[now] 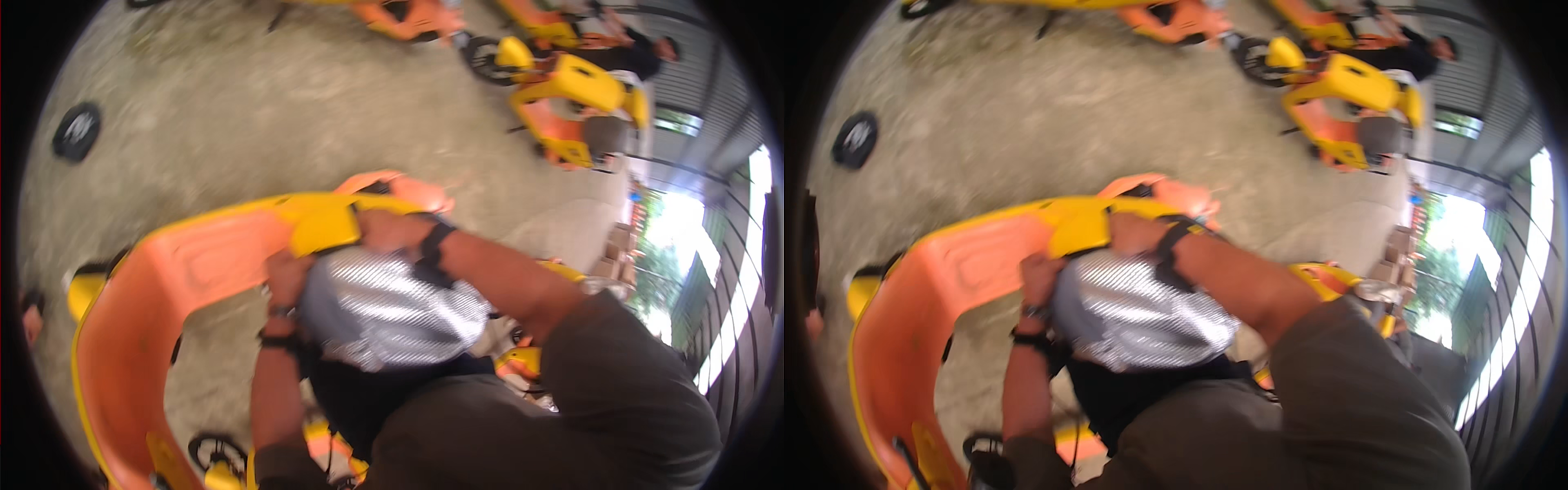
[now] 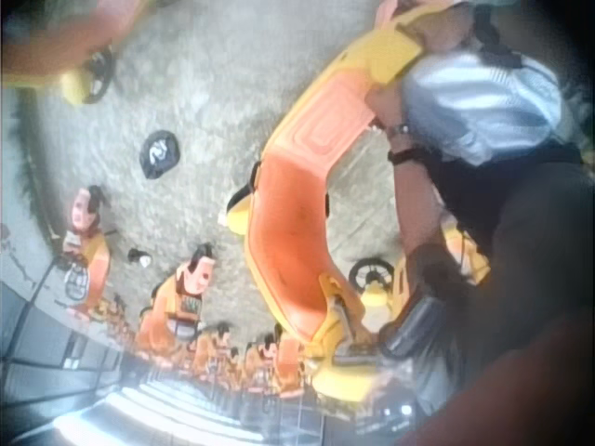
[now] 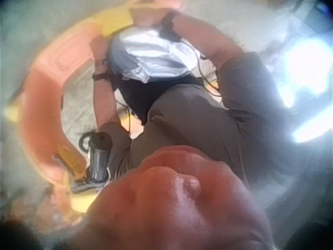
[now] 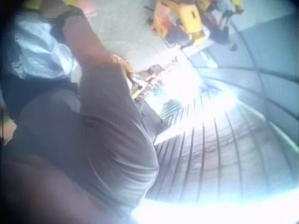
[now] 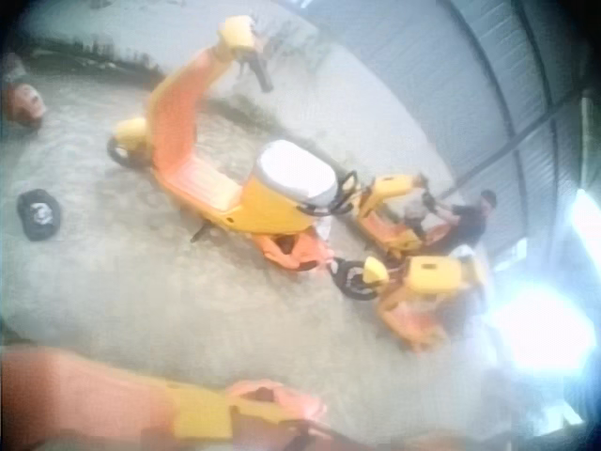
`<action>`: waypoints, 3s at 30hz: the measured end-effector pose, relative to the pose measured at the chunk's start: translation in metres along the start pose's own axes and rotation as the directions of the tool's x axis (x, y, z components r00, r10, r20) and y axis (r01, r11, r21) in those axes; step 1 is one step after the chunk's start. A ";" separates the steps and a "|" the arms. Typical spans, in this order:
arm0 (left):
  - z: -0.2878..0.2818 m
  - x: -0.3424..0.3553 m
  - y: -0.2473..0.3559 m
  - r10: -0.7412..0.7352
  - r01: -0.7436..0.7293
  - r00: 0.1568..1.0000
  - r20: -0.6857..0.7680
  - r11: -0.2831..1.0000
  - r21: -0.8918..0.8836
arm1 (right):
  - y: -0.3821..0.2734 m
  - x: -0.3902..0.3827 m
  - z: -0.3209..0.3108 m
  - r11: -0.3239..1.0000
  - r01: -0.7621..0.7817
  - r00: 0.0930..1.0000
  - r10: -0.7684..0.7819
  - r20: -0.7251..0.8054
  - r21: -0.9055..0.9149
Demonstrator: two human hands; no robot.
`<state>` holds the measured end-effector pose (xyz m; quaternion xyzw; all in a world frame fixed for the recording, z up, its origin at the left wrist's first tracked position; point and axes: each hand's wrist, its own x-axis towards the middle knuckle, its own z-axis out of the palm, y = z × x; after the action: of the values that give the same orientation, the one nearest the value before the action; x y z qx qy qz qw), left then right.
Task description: The person places a silver heat-reflective cover onto the seat of a yellow and orange electric scooter. They wrap the edges around the seat base and pull straps underneath to secure it, then work with another person to align the cover correctly.
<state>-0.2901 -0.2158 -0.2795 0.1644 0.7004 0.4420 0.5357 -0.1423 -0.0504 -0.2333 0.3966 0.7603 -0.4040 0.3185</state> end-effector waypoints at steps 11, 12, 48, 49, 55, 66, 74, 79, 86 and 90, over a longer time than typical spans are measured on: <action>0.003 0.019 -0.041 0.037 -0.039 0.996 -0.076 0.999 -0.024 | -0.063 -0.041 -0.033 0.974 -0.134 0.984 0.153 0.095 -0.180; 0.002 0.018 -0.042 0.006 -0.010 0.998 -0.059 0.998 -0.066 | -0.065 -0.042 -0.036 0.977 -0.124 0.979 0.149 0.143 -0.172; 0.001 0.027 -0.017 0.467 -0.496 0.868 0.169 0.794 0.352 | -0.058 -0.045 -0.025 0.988 -0.111 0.955 0.077 0.287 0.105; -0.002 0.021 -0.014 0.510 -0.519 0.848 0.143 0.750 0.410 | -0.051 -0.041 -0.023 0.987 0.021 0.977 -0.053 0.207 0.157; -0.004 0.032 -0.059 0.384 -0.451 0.867 0.319 0.875 0.173 | -0.085 -0.066 -0.056 0.999 0.026 0.967 -0.020 0.254 -0.022; 0.007 0.025 -0.017 0.171 -0.277 0.919 0.356 0.921 0.272 | -0.072 -0.045 -0.040 0.917 0.061 0.972 0.035 0.233 -0.393; 0.016 0.030 0.002 0.056 -0.246 0.965 0.256 0.530 0.812 | 0.026 -0.195 -0.019 0.988 0.054 0.921 0.007 -0.389 0.145; 0.006 0.045 -0.012 0.176 -0.334 0.942 0.284 0.541 0.772 | 0.059 -0.359 0.069 0.547 -0.160 0.827 0.529 -0.191 0.821; -0.010 0.040 -0.043 0.264 -0.279 0.958 0.111 0.769 0.575 | 0.052 -0.483 0.216 -0.079 0.638 0.315 0.934 -0.166 0.766; -0.028 0.010 -0.063 0.320 -0.302 0.945 0.069 0.769 0.564 | 0.106 -0.613 0.249 0.514 0.717 -0.411 0.857 -0.310 0.471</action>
<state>-0.3035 -0.2566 -0.3348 0.4227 0.7710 0.2987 0.3709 0.2859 -0.4401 0.1043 0.6920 0.2198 -0.0960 -0.6809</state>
